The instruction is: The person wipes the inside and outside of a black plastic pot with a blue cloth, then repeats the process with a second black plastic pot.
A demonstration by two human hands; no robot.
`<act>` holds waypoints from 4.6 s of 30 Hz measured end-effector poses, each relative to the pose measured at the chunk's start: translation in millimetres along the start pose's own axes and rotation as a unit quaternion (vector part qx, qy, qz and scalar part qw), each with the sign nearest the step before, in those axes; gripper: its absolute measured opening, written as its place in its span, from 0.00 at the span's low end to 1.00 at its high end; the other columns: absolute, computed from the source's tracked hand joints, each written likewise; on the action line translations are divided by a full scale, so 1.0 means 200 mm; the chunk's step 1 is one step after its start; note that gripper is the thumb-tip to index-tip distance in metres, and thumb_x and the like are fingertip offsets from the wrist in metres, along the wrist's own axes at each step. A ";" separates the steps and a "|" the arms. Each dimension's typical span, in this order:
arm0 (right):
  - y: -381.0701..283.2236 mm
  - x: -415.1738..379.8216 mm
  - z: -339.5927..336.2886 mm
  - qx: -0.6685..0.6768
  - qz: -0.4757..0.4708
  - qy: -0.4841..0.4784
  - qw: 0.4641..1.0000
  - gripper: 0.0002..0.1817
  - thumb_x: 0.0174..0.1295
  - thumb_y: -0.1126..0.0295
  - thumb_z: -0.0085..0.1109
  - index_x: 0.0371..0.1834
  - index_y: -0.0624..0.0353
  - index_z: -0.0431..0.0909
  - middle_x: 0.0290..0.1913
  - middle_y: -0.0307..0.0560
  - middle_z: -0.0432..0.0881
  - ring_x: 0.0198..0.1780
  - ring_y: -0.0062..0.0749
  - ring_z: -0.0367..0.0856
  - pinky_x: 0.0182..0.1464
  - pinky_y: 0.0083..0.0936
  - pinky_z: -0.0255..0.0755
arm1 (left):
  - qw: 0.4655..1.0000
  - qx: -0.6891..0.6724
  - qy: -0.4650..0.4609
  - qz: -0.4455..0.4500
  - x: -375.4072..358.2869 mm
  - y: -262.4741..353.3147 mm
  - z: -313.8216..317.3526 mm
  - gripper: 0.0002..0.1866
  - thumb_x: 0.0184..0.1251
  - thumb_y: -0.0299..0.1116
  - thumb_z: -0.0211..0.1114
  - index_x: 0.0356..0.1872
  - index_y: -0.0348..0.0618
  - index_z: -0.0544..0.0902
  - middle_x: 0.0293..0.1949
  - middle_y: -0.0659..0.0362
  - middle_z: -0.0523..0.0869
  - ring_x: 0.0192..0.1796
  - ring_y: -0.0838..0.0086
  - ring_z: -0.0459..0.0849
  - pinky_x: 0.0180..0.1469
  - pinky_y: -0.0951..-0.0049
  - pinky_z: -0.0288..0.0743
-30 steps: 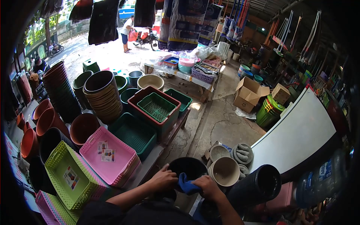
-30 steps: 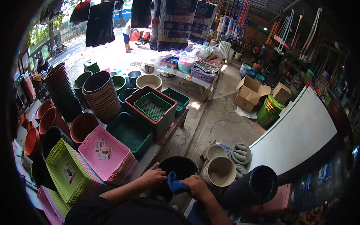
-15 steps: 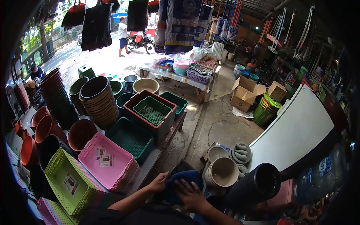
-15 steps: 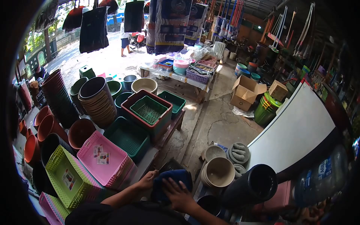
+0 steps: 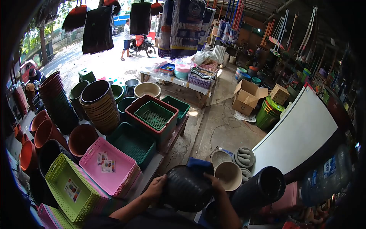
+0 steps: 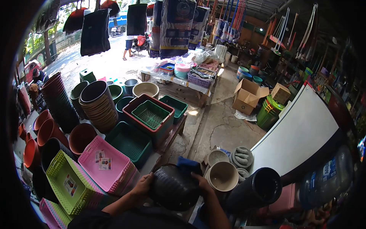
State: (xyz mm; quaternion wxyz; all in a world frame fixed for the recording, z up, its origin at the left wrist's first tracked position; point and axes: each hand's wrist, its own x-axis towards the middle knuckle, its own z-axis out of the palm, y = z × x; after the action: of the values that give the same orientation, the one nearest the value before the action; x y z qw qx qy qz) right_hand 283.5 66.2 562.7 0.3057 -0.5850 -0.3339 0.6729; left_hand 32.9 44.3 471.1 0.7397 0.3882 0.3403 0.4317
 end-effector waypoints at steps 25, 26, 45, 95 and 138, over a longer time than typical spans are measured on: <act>0.33 0.42 -0.29 -0.361 -0.426 -0.005 0.830 0.25 0.68 0.55 0.54 0.58 0.66 0.75 0.52 0.52 0.81 0.52 0.30 0.80 0.58 0.27 0.71 | 0.998 0.057 -0.023 -0.010 0.06 -0.02 0.09 0.20 0.73 0.43 0.58 0.44 0.31 0.80 0.40 0.55 0.86 0.41 0.74 0.84 0.46 0.74 0.78; 0.44 0.47 -0.30 -0.350 -0.425 0.012 0.835 0.25 0.68 0.55 0.54 0.58 0.66 0.75 0.52 0.52 0.81 0.52 0.30 0.80 0.58 0.27 0.71 | 0.999 0.011 0.030 -0.019 0.07 -0.05 0.09 0.20 0.73 0.44 0.58 0.45 0.31 0.80 0.41 0.54 0.86 0.41 0.73 0.84 0.46 0.73 0.78; 1.31 -0.43 -0.26 0.387 -0.261 0.232 0.853 0.23 0.73 0.62 0.43 0.62 0.70 0.68 0.59 0.50 0.76 0.60 0.32 0.74 0.64 0.29 0.66 | 0.948 0.307 -0.081 -0.017 0.32 -0.61 0.55 0.18 0.71 0.40 0.62 0.40 0.28 0.81 0.36 0.55 0.87 0.38 0.76 0.83 0.43 0.74 0.76; 2.44 1.01 -0.05 -0.265 0.208 0.025 0.941 0.25 0.61 0.68 0.56 0.60 0.70 0.69 0.52 0.69 0.79 0.56 0.55 0.78 0.58 0.39 0.70 | 0.803 0.450 0.057 -0.386 0.00 -1.53 -0.96 0.20 0.60 0.33 0.64 0.54 0.39 0.79 0.47 0.44 0.84 0.55 0.55 0.81 0.58 0.61 0.73; 1.50 0.57 -0.10 -0.361 -0.125 0.211 0.900 0.22 0.54 0.74 0.58 0.52 0.61 0.63 0.38 0.71 0.78 0.43 0.70 0.76 0.45 0.54 0.70 | 0.960 0.136 0.088 -0.227 0.10 -1.10 -0.73 0.44 0.54 0.43 0.74 0.69 0.45 0.58 0.61 0.52 0.69 0.61 0.67 0.70 0.61 0.65 0.67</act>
State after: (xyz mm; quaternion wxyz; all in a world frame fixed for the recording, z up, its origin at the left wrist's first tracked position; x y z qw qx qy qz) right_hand 282.3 -17.5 252.2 0.2189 -0.7367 -0.5520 0.3233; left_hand 0.1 32.8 208.8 0.7257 0.3584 0.5384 0.2346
